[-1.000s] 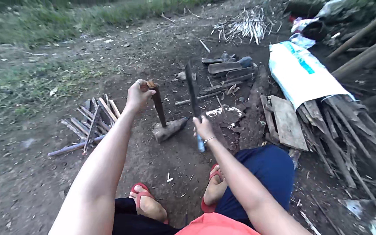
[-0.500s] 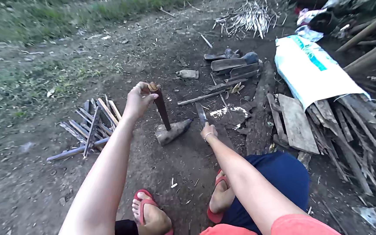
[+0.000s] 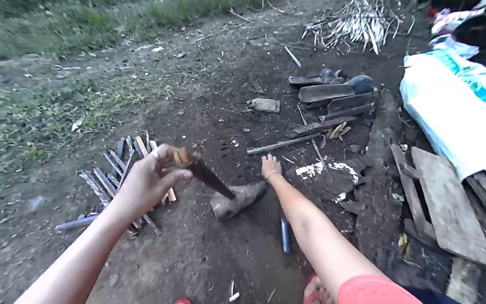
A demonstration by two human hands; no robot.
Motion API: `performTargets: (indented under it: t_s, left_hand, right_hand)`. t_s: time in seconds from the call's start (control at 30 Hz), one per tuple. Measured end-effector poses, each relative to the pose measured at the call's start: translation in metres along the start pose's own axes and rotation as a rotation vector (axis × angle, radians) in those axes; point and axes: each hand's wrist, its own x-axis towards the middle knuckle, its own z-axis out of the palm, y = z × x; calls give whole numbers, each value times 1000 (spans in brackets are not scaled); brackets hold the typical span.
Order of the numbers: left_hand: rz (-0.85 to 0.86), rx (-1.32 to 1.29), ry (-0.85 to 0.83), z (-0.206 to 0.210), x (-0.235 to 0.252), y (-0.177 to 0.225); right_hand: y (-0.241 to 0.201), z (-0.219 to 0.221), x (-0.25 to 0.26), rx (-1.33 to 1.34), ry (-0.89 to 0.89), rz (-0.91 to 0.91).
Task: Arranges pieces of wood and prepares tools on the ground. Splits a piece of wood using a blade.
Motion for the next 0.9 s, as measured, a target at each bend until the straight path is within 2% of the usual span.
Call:
performTargets:
  t_s: [0.1,0.27,0.4,0.53,0.63,0.73,0.8,0.9]
  left_hand:
    - [40,-63,58,-1,-4,-17]
    - [116,-114,26,-11,4,-28]
    - [122,-139,-2,-13,16,-31]
    - [122,-150,-1,-8,25,-29]
    - [159,-184,-22,-2,26,-25]
    - [174,-168,-40,0,25,-20]
    - [172,-129,-43,-1,25,-18]
    - [112,-93,-64,-5,23,-12]
  right_hand:
    - [-9,-10,58,-128,-46,-135]
    - [-18,21,122,-295,-156,-254]
    - [-19,40,134,-357,-261,-239]
    - [-12,40,126,-449,-287,-347]
    - [5,35,111,-485,-233,-421]
    - [27,10,77,-412,-40,-434]
    - [43,-25,45,-214,283,-385]
    - [70,-99,-5,53,783,-122]
